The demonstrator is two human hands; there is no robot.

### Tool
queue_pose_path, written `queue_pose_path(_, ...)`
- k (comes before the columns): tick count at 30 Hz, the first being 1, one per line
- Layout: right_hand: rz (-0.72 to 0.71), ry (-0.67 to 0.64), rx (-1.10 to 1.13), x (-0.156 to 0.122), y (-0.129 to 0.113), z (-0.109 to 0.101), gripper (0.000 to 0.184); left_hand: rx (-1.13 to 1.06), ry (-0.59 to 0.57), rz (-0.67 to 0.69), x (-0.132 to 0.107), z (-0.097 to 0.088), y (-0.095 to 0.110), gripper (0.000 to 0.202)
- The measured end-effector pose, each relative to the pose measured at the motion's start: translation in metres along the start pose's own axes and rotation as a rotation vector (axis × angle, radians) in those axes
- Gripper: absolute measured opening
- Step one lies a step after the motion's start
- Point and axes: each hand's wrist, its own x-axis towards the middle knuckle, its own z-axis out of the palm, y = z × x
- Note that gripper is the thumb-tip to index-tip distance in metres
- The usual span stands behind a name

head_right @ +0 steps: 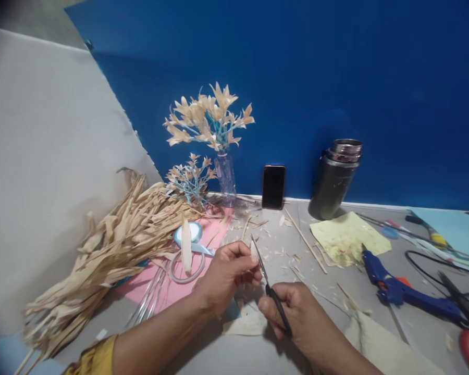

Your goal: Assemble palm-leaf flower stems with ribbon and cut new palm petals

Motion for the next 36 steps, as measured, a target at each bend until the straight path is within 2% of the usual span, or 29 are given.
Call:
queue_pose_path(14,0.033,-0.008,-0.042,0.0004,0.0008,-0.0042,0.038,0.038,0.002,0.007,0.0000,-0.0031,0.0040,0.021)
queue_pose_path(31,0.035,0.006,-0.071,-0.0019,-0.0006,-0.0074,0.041,0.031,-0.014,-0.018,0.0023,-0.0061,0.0027,0.018)
queue_pose_path(36,0.026,0.075,-0.080,0.0008,0.0000,-0.0092,0.043,0.017,-0.015,-0.036,0.0019,-0.0051,0.0033,0.022)
